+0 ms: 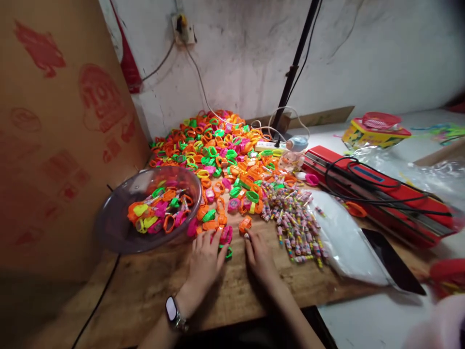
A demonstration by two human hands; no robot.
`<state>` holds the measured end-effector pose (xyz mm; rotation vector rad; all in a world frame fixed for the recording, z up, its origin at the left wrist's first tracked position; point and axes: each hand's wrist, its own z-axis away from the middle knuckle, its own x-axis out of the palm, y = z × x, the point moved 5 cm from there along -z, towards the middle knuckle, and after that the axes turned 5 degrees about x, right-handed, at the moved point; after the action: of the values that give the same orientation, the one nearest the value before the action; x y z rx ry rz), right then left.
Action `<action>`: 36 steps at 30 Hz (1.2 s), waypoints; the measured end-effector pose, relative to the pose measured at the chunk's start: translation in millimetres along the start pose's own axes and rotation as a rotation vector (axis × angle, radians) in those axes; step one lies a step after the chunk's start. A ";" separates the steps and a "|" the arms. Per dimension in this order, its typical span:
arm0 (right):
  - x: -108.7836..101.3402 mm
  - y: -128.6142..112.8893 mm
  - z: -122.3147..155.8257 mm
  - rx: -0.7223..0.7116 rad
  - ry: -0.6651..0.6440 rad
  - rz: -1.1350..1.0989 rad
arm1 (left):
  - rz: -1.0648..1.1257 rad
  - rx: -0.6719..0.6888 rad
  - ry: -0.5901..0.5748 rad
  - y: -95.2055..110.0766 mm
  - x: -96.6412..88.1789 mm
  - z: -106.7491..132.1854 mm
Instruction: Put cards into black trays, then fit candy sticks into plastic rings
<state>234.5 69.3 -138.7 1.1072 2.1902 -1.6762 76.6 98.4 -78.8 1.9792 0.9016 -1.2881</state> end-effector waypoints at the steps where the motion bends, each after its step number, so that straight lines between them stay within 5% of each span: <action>1: -1.2 -2.8 1.7 0.008 -0.004 -0.018 | -0.023 0.023 -0.005 3.7 -0.2 8.2; 11: -15.2 -23.9 19.9 0.047 -0.114 -0.123 | -0.042 0.324 0.101 20.9 0.5 30.0; 16: -22.2 -29.5 24.3 0.102 -0.165 -0.227 | 0.126 0.210 0.032 7.0 -1.8 23.7; 21: -31.3 -47.5 18.1 0.072 -0.184 -0.240 | 0.723 -0.144 0.036 -4.4 -8.6 16.4; 25: -40.2 -72.7 12.1 -0.045 -0.141 -0.215 | 1.081 -0.238 -0.016 4.8 -11.3 16.2; 36: -44.0 -102.8 19.7 -0.350 0.033 0.262 | 0.844 -0.083 -0.025 10.8 -26.3 16.8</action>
<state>194.1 22.5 -43.5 1.2589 2.1359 -1.1244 68.7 73.3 -58.8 1.9312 0.0488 -0.7579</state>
